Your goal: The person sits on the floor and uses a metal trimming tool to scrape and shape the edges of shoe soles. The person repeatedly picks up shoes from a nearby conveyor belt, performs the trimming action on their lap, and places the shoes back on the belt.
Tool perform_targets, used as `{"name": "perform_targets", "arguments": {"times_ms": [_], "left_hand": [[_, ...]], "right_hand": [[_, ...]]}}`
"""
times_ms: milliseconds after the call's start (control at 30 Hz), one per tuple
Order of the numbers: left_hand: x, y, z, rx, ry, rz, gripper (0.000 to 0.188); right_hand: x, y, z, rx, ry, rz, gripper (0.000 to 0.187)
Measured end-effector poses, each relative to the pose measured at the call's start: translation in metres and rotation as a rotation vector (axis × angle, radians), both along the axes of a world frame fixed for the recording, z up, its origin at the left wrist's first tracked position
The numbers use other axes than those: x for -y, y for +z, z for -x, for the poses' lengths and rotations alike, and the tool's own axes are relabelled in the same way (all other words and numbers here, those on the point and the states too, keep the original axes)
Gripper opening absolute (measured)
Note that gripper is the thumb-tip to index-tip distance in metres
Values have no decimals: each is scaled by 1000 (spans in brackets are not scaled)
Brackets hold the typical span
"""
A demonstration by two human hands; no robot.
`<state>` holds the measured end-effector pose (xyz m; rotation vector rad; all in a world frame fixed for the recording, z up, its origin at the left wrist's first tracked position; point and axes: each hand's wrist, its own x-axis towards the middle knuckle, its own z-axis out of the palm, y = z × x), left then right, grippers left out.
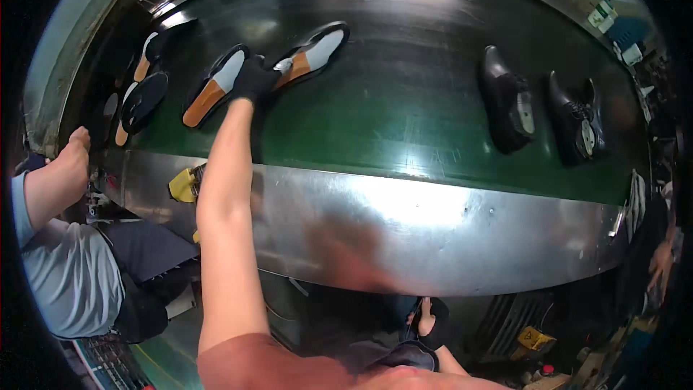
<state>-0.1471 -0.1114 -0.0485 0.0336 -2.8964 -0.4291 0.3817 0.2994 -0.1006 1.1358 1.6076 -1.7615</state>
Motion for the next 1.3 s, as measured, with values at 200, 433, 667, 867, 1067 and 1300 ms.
{"name": "perform_targets", "arguments": {"times_ms": [200,433,667,867,1067,1300], "left_hand": [[-137,12,-128,-44,264,-185,92],[-91,85,-206,492,-13,-1648,63],[-36,108,-454,141,-249,-1086,78],[-140,68,-543,68,-663,-926,71],[-203,59,-512,407,-635,-1376,28],[-225,32,-499,696,-544,-1589,69]], "right_hand": [[6,1,8,-75,-64,-106,48],[2,2,-31,-57,63,-187,62],[-2,29,-113,-293,-210,-15,56],[-9,94,-152,-414,-61,-10,57],[2,122,-185,-412,206,217,50],[33,110,-129,-556,343,215,42]]}}
